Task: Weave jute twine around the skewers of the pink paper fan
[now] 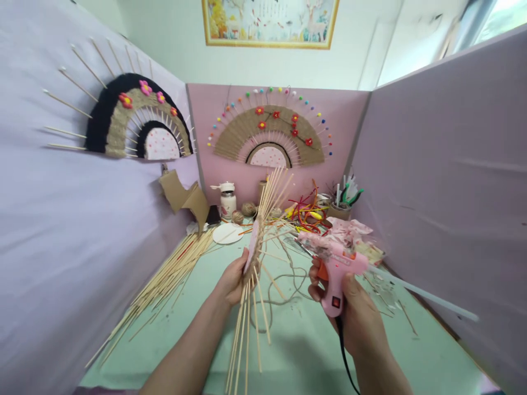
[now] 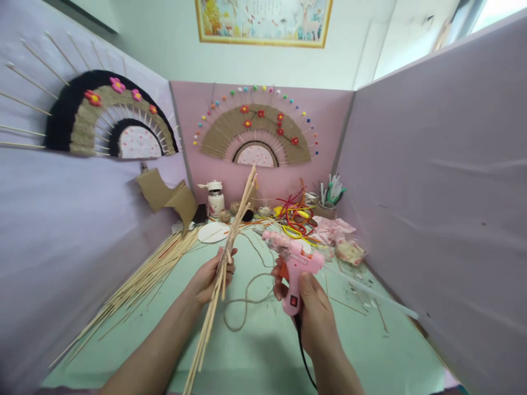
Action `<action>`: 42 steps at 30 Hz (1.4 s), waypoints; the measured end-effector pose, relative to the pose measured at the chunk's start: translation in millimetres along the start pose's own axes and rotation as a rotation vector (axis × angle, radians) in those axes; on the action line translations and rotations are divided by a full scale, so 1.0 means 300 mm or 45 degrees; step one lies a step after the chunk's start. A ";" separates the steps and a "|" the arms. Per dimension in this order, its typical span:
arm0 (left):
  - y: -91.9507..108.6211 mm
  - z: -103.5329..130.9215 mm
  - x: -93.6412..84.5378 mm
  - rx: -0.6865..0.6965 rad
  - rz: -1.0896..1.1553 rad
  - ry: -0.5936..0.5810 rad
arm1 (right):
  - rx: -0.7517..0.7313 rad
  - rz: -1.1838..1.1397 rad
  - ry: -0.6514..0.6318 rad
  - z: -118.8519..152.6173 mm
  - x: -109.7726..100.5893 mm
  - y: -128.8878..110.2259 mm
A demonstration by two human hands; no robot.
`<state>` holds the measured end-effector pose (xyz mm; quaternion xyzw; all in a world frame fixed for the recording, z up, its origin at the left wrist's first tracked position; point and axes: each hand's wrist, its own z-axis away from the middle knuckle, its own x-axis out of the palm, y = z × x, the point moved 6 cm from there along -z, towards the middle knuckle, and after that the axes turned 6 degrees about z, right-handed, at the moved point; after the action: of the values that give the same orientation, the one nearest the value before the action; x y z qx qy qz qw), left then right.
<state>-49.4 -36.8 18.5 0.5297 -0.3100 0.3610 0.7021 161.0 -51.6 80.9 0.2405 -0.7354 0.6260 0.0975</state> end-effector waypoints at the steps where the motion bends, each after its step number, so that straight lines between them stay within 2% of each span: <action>1: 0.002 0.002 0.004 -0.002 0.014 -0.004 | 0.005 -0.002 -0.021 0.000 0.016 0.006; 6: 0.001 -0.002 0.009 -0.043 0.049 -0.049 | 0.024 0.028 -0.039 -0.002 0.071 0.026; 15: -0.028 -0.032 -0.026 -0.174 0.137 -0.122 | 0.036 0.146 -0.104 -0.020 0.137 0.090; 19: -0.041 -0.019 -0.008 -0.233 0.175 -0.157 | 0.042 0.172 -0.124 -0.023 0.146 0.111; 28: -0.060 -0.014 0.017 -0.345 0.134 -0.230 | -0.086 0.307 -0.214 -0.048 0.163 0.130; 36: -0.079 -0.035 0.017 -0.439 0.124 -0.376 | -0.100 0.363 -0.162 -0.064 0.158 0.158; 42: -0.080 -0.032 0.003 -0.440 0.153 -0.401 | -0.101 0.383 -0.149 -0.063 0.151 0.159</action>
<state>-28.3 -31.6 4.3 0.4320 -0.5038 0.2567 0.7025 96.0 -39.1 63.2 0.1598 -0.7916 0.5889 -0.0310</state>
